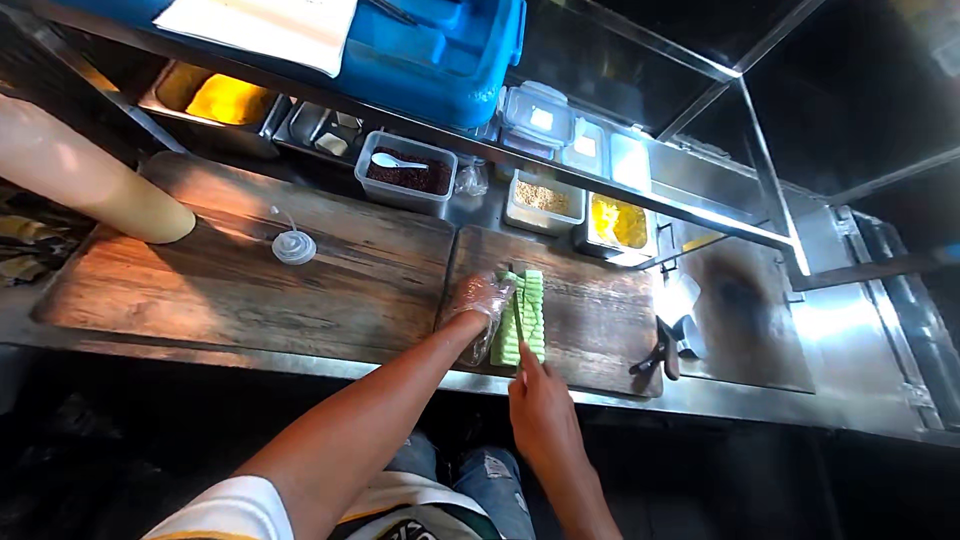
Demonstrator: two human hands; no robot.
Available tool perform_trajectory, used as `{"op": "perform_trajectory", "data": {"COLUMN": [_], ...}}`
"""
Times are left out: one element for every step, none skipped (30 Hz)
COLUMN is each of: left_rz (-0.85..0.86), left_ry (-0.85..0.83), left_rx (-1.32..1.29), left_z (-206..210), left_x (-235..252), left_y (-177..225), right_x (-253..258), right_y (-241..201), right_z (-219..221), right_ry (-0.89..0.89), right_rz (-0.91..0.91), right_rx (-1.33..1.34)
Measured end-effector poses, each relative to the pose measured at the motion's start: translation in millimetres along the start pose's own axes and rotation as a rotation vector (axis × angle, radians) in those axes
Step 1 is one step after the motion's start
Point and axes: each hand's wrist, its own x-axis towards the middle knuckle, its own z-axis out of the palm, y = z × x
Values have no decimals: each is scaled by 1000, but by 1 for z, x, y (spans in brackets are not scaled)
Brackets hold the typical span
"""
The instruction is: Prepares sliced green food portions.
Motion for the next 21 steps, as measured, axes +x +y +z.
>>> {"op": "perform_trajectory", "data": {"left_rz": [12,22,31,31,33,33,28,19,18,23,29,33,41,52,61,65,68,67,71,76,85], "left_ry": [19,31,32,27,30,35,43,38,35,37,42,43,49,55,58,68,84,95,97,94,92], "left_rx": [-11,-13,-8,-9,-9,-11,-7,-5,-3,-1,-7,-17,-19,-10,4,15,33,76,117,140,147], "left_z": [2,3,4,4,4,3,3,3,3,4,5,4,3,3,5,7,7,6,6,7,8], "left_x": [2,4,3,1,0,1,1,2,3,5,6,7,6,5,3,3,5,6,5,5,6], "left_y": [-2,-4,-5,-5,-3,-2,-2,-3,-4,-5,-6,-6,-5,-5,-5,-4,-2,-2,-2,-2,-2], "right_x": [-15,-20,-14,0,20,36,43,37,21,-1,-23,-38,-40,-32,-16,2,12,11,-1,-19,-41], "right_y": [7,8,5,-1,-6,-9,-10,-7,-1,8,16,21,22,18,14,11,8,8,11,19,30], "right_z": [7,11,12,10,8,6,5,5,7,11,19,26,34,37,39,37,33,31,32,38,48], "right_ry": [34,64,62,43,36,46,50,46,30,28,49,91,136,149,141,146,158,160,155,154,173], "right_rz": [-17,-28,-18,5,14,4,-11,-23,-23,-21,-26,-41,-54,-48,-34,-39,-65,-84,-89,-86,-88], "right_rx": [15,19,13,11,15,15,16,27,37,47,63,85,102,115,127,136,149,155,148,140,153]}}
